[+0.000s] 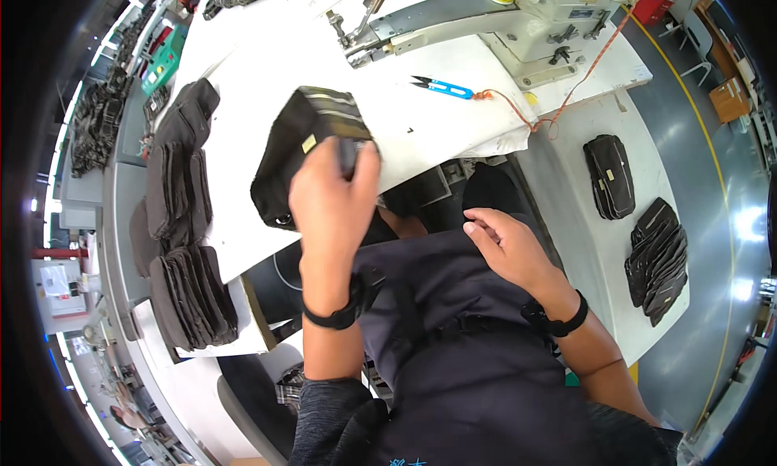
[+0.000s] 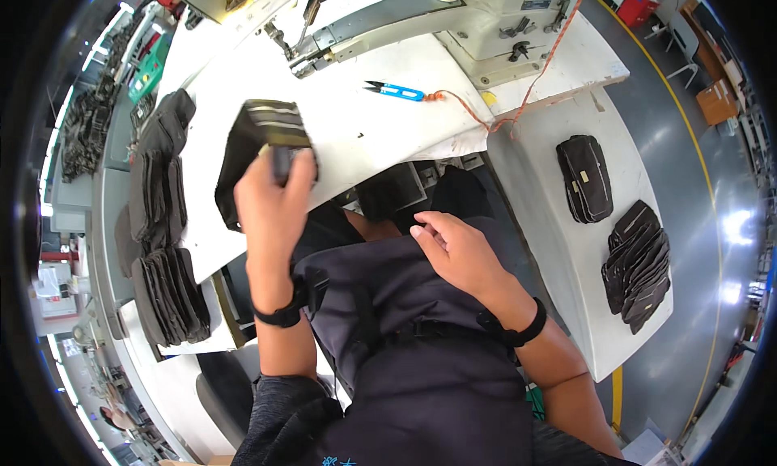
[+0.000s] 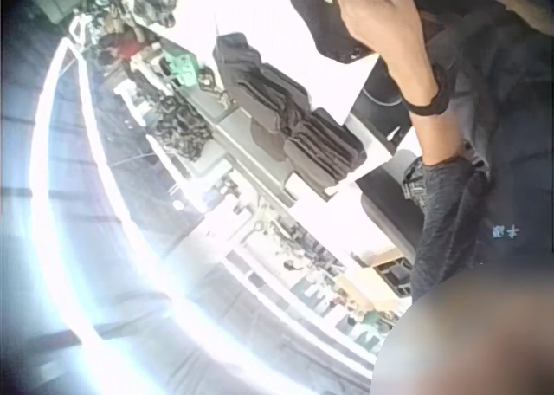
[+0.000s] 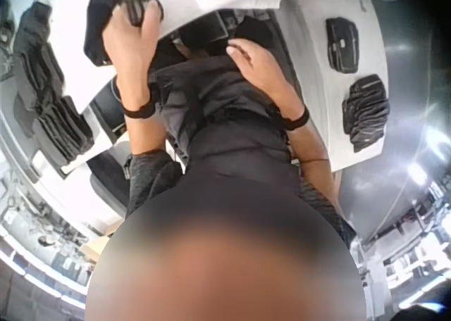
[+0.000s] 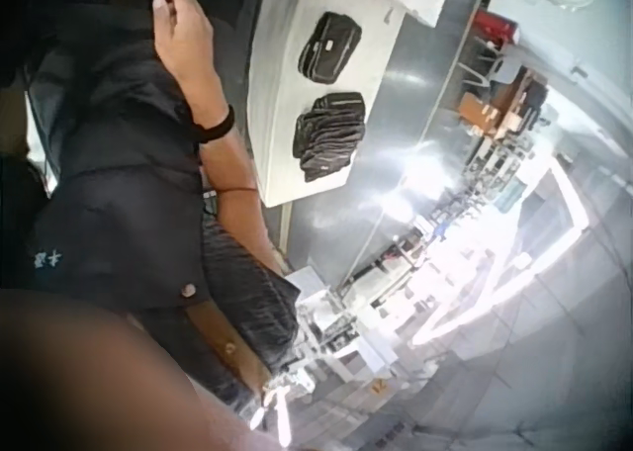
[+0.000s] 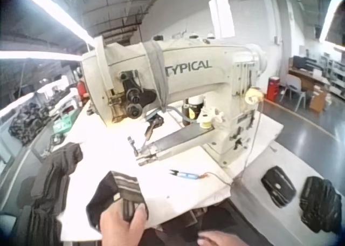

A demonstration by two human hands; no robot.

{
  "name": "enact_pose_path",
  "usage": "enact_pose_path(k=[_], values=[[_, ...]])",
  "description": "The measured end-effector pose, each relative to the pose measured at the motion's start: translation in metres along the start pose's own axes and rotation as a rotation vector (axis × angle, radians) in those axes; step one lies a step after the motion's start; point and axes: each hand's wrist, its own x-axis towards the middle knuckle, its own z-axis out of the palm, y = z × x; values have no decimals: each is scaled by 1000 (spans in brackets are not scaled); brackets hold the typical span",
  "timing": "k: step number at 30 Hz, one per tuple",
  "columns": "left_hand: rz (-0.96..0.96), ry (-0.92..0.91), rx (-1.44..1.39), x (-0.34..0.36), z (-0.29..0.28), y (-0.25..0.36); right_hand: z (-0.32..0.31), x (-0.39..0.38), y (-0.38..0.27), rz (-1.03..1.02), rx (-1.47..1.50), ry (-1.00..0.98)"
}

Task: The recorder is sewing and assembling a plaid fabric and leather pouch using an industrial sewing machine.

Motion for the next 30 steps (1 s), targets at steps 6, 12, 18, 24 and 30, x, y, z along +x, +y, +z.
enact_pose_path(k=[6, 12, 18, 24, 30], values=[[-181, 259, -847, -26, -63, 6, 5, 3, -5, -3, 63, -52], [-329, 98, -1467, -46, -68, -45, 20, 6, -9, -63, 50, -157], [-322, 106, -1641, -52, -69, -57, 24, 13, -7, -33, 32, -183], [-311, 74, -1724, -50, -69, -62, 26, 12, -14, -35, -42, -226], [-337, 21, -1843, -48, -64, -73, 28, 13, -14, -69, -98, -291]])
